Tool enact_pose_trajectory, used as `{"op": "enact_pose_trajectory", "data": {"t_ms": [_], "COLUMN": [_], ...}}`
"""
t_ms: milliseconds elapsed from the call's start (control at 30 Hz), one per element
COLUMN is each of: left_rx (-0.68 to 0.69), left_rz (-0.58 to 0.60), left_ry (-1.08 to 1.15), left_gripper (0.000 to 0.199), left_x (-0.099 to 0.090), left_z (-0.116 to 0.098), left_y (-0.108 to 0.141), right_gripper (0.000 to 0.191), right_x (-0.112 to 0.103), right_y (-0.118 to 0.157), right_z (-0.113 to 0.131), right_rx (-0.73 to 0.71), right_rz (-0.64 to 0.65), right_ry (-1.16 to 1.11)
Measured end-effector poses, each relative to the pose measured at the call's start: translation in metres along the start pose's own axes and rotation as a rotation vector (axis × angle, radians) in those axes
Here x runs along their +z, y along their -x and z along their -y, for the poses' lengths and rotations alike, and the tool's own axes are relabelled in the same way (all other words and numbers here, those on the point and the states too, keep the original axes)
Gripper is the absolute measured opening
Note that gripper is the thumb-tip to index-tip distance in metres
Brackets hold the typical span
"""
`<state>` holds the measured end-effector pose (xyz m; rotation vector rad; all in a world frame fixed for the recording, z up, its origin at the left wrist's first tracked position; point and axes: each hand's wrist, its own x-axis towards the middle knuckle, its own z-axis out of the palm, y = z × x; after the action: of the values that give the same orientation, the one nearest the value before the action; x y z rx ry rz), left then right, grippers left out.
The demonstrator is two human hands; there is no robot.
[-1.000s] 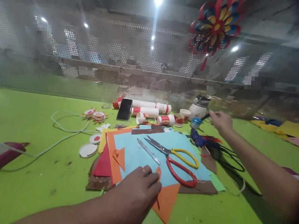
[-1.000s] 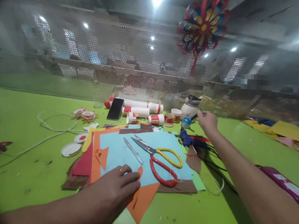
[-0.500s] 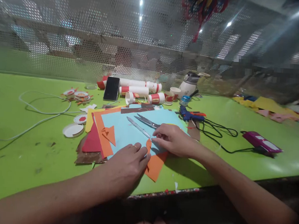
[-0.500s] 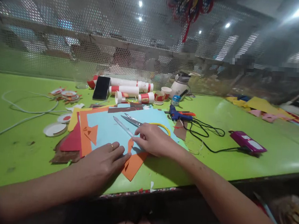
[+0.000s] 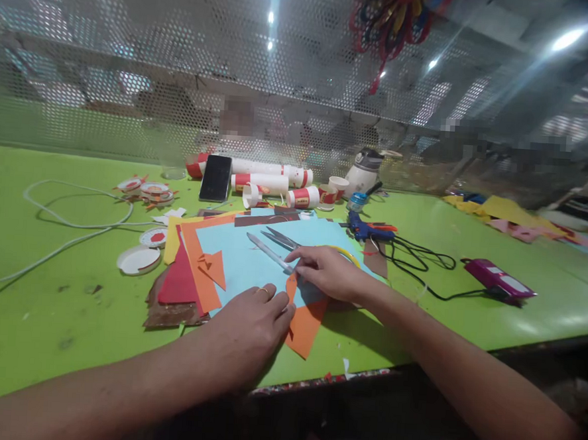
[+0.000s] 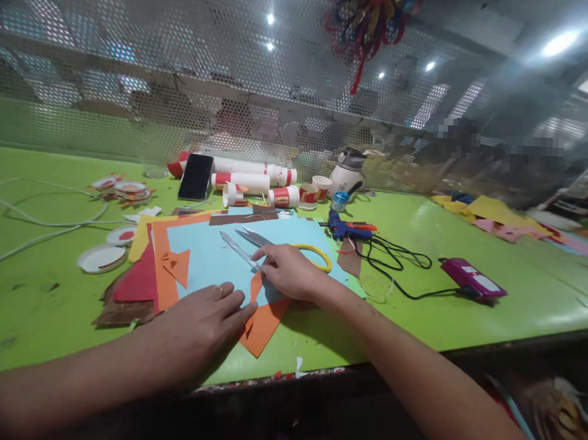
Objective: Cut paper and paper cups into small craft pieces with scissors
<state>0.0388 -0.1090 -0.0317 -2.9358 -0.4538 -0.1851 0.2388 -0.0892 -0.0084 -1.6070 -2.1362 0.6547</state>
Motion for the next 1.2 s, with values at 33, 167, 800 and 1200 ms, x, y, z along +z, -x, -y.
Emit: {"op": "enact_pose_trajectory", "data": {"t_ms": [33, 167, 800, 1200], "left_rx": [0.004, 0.007, -0.007, -0.021], "left_rz": [-0.005, 0.0, -0.037, -0.037], "left_ry": [-0.002, 0.005, 0.027, 0.025], "left_gripper": [0.02, 0.02, 0.022, 0.024], "left_x": [0.0004, 0.0002, 0.0023, 0.0028], "left_z": [0.0002, 0.0006, 0.0024, 0.0008], "left_y": [0.0, -0.0005, -0.0011, -0.0028], "right_gripper": [0.03, 0.028, 0.03, 0.031], "right_x": [0.0, 0.0001, -0.0017, 0.0043], "right_y": [-0.0006, -0.0018, 0.0011, 0.0008], "right_z": [0.0011, 0.0044, -0.0014, -0.0044], "right_rx": [0.011, 0.036, -0.005, -0.012], "right_rz": [-0.001, -0.013, 0.021, 0.006], "right_ry": [-0.014, -0.073, -0.257, -0.361]}}
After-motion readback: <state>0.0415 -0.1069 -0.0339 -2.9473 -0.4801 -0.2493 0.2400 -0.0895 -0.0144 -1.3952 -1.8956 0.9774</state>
